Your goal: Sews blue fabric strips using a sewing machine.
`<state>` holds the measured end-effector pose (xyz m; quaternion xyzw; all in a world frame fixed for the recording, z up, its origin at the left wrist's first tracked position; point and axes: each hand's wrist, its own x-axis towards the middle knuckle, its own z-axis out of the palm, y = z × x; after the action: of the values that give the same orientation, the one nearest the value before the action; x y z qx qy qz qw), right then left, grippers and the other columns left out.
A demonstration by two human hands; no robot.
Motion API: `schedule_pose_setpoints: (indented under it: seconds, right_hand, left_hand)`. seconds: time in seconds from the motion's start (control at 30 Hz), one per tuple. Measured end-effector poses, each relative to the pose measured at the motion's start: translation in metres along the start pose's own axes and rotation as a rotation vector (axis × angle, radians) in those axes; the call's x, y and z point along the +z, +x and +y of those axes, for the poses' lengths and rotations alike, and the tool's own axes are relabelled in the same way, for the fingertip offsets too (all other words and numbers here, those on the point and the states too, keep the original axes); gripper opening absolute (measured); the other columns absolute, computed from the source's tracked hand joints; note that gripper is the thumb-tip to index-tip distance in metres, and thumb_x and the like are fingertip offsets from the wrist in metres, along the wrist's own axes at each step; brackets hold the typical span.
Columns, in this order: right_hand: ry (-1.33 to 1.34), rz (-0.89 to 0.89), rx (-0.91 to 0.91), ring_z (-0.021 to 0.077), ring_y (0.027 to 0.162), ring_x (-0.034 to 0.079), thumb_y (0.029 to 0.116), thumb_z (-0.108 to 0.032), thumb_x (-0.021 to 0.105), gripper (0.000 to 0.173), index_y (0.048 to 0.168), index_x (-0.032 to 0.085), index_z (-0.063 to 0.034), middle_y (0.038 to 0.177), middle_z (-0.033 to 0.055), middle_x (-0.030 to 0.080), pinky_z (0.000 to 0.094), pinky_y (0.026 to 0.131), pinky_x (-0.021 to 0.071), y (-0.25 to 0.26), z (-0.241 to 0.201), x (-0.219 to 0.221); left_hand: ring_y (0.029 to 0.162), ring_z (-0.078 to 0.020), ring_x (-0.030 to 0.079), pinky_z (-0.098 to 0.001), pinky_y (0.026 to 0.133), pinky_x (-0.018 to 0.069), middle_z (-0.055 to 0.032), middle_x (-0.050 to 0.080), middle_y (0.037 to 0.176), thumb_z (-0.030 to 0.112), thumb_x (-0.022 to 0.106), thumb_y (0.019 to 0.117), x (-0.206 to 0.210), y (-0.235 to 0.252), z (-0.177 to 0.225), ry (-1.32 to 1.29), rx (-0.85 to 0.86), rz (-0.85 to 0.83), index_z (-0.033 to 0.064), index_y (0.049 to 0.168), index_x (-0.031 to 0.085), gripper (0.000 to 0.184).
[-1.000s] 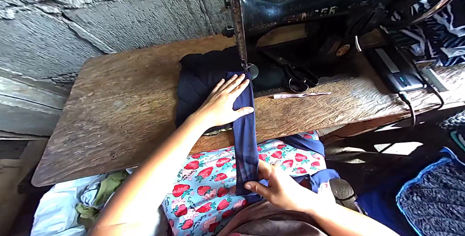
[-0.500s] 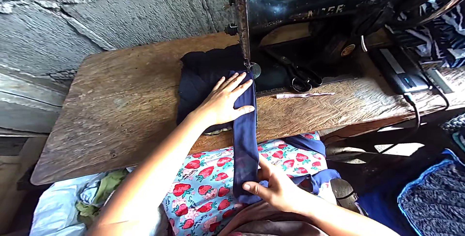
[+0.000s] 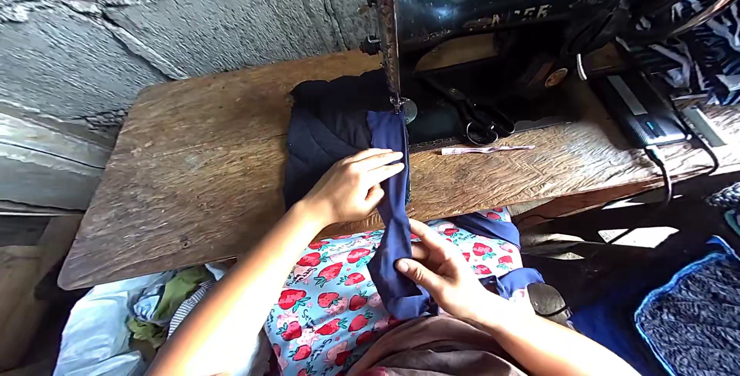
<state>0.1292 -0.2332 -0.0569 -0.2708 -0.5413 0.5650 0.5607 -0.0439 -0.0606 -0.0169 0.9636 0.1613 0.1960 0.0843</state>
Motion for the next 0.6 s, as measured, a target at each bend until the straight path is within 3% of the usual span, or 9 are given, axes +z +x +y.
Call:
schedule_pose_setpoints:
  seconds: [0.07,0.17,0.33,0.4,0.43,0.47,0.5,0.53,0.6]
  right_hand:
    - [0.108,-0.015,0.006,0.0002,0.096,0.07,0.1014,0.001,0.054,0.053,0.147,0.03,0.0128,0.109,-0.0024,0.074,0.0229,0.089,0.058,0.008,-0.007,0.0]
    - [0.246,-0.036,0.032,0.0001,0.096,0.07,0.1018,0.001,0.053,0.054,0.148,0.026,0.0081,0.107,-0.0064,0.073,0.0232,0.09,0.0577,0.015,-0.011,0.001]
    - [0.241,-0.065,0.069,-0.0007,0.092,0.069,0.1014,0.001,0.053,0.055,0.149,0.025,0.008,0.105,-0.005,0.073,0.0218,0.086,0.0576,0.011,-0.007,0.009]
    - [-0.011,-0.065,0.029,-0.0006,0.085,0.069,0.1041,-0.009,0.055,0.044,0.139,0.041,0.0142,0.099,-0.001,0.074,0.0204,0.078,0.0576,0.009,-0.007,0.004]
    - [-0.255,-0.027,-0.048,0.0006,0.078,0.068,0.1061,-0.018,0.054,0.037,0.124,0.058,0.0138,0.09,0.0014,0.074,0.0204,0.072,0.0574,0.01,-0.008,-0.002]
    - [-0.523,0.041,-0.157,0.0036,0.072,0.069,0.1074,-0.024,0.052,0.036,0.104,0.07,0.0073,0.081,0.0036,0.074,0.0221,0.067,0.0572,0.013,-0.008,-0.012]
    - [-0.75,0.12,-0.253,0.0074,0.067,0.068,0.1066,-0.025,0.051,0.038,0.091,0.074,0.001,0.075,0.005,0.072,0.0253,0.063,0.056,0.02,-0.009,-0.024]
    - [-0.905,0.182,-0.322,0.0102,0.065,0.068,0.1039,-0.023,0.054,0.034,0.087,0.075,-0.0014,0.073,0.0062,0.071,0.0277,0.061,0.0562,0.031,-0.013,-0.037]
    - [-1.056,0.183,-0.366,0.0134,0.068,0.069,0.096,-0.016,0.063,0.019,0.095,0.076,-0.002,0.08,0.0075,0.073,0.0297,0.062,0.0584,0.057,-0.023,-0.064]
  left_hand:
    - [0.14,-0.0277,0.053,-0.0393,0.116,0.0415,-0.0155,0.061,0.143,0.019,0.045,0.0857,-0.006,-0.009,-0.005,-0.039,0.057,-0.1,-0.0009,0.132,0.068,0.055]
    - [0.142,-0.0303,0.05,-0.0434,0.119,0.0384,-0.0185,0.057,0.148,0.042,0.054,0.0876,-0.003,-0.014,-0.002,0.032,0.087,-0.108,-0.0023,0.137,0.062,0.067]
    - [0.123,-0.0297,0.067,-0.0414,0.111,0.0479,-0.0167,0.072,0.124,0.012,0.055,0.0964,0.009,-0.009,0.006,0.027,0.039,0.127,-0.0006,0.116,0.076,0.031]
    - [0.115,-0.0269,0.071,-0.0372,0.103,0.0529,-0.0147,0.076,0.116,0.001,0.052,0.0941,0.01,-0.008,0.009,0.055,0.014,0.187,-0.0005,0.11,0.077,0.029]
    - [0.111,-0.0255,0.072,-0.0355,0.1,0.0548,-0.0138,0.076,0.113,-0.003,0.052,0.0936,0.01,-0.008,0.01,0.065,-0.003,0.209,0.0,0.109,0.077,0.03]
    - [0.109,-0.0244,0.073,-0.0347,0.098,0.056,-0.0132,0.077,0.112,-0.003,0.052,0.0937,0.011,-0.009,0.009,0.068,-0.016,0.224,0.0004,0.108,0.078,0.03]
    - [0.108,-0.0238,0.074,-0.0349,0.096,0.0568,-0.013,0.077,0.112,-0.001,0.051,0.0923,0.012,-0.01,0.008,0.059,-0.023,0.234,0.0002,0.107,0.077,0.03]
    - [0.107,-0.0235,0.074,-0.0353,0.095,0.0571,-0.0132,0.077,0.112,0.003,0.052,0.0907,0.012,-0.011,0.006,0.038,-0.026,0.24,-0.0005,0.107,0.077,0.03]
    - [0.106,-0.0241,0.074,-0.0366,0.094,0.0576,-0.0145,0.077,0.112,0.008,0.054,0.0896,0.011,-0.011,0.006,-0.007,-0.033,0.247,-0.0022,0.107,0.076,0.03]
